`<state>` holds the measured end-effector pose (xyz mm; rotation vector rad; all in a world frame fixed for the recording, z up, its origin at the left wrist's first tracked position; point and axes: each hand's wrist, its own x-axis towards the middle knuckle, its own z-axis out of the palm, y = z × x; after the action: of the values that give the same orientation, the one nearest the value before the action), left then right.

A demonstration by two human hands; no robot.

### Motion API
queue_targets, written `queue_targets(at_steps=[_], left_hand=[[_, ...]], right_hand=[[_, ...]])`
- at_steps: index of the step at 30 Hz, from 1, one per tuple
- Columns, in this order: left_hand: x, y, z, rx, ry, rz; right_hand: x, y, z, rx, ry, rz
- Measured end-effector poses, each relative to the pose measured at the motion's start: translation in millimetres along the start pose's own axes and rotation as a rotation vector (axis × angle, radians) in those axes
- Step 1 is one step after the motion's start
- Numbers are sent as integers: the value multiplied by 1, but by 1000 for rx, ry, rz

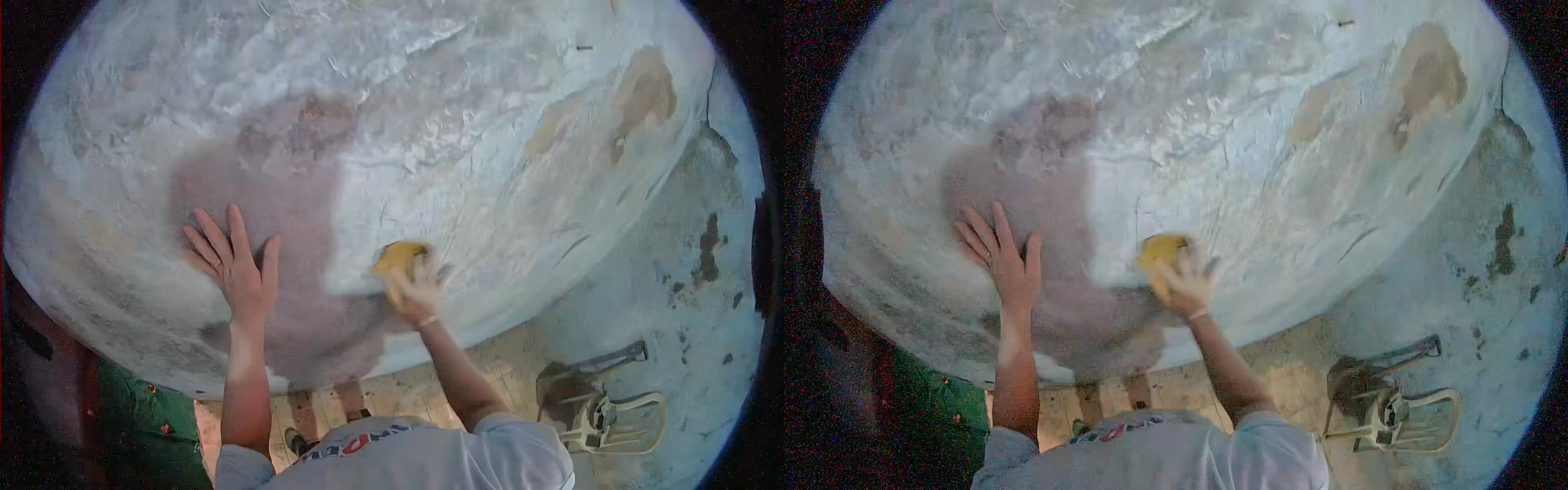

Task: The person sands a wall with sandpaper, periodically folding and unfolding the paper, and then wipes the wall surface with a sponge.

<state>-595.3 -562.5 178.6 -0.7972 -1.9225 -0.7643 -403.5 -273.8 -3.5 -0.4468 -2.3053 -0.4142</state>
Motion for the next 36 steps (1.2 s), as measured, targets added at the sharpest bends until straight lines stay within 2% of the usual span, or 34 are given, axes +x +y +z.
queue_targets(at_steps=[1, 3, 5, 7, 9, 11, 12, 14, 16, 19, 21, 22, 23, 24, 27, 29, 32, 33, 34, 36], left_hand=[[-4, -3, 0, 45, -3, 16], [-9, -8, 5, 92, -11, 42], [-10, -9, 5, 100, -17, 61], [-11, -7, 4, 112, -56, 29], [-19, -5, 4, 94, -80, 8], [-27, -7, 9, 54, -65, -1], [-28, -7, 11, 57, -59, -4], [-35, -9, 11, 71, -70, -11], [-47, -13, 13, 69, -102, -11], [-72, -32, 19, 85, -129, -44], [-88, -45, 21, 131, -114, -44], [-93, -48, 21, 143, -128, -59], [-98, -49, 20, 152, -143, -73], [-105, -49, 22, 160, -163, -84], [-111, -51, 29, 160, -296, -148], [-117, -61, 24, 97, -245, -205], [-127, -71, 10, 29, -243, -304], [-125, -74, 6, 13, -247, -335], [-123, -78, 5, 14, -241, -353], [-119, -89, -3, 18, -232, -384]], right_hand=[[24, 29, -17, 7, 182, 137], [108, 69, -100, 110, 452, 456], [165, 117, -136, 366, 813, 609], [182, 148, -131, 502, 833, 789], [192, 128, -134, 476, 769, 768], [179, 30, -148, 293, 656, 534], [162, -5, -130, 133, 526, 317], [114, -59, -74, 24, 259, -68], [90, -61, -64, -58, 307, -502], [131, -31, -94, -217, 254, -670], [197, 0, -157, -380, 173, -386], [234, 6, -200, -225, 387, -348], [270, 14, -238, -259, 375, -184], [302, 8, -269, -10, 607, -174], [387, 45, -290, -14, 840, -77], [427, 37, -304, -11, 946, -23], [439, -20, -315, -137, 939, -106], [434, -47, -307, -120, 890, -219], [413, -100, -314, -189, 733, -244], [388, -150, -289, -344, 514, -589]])
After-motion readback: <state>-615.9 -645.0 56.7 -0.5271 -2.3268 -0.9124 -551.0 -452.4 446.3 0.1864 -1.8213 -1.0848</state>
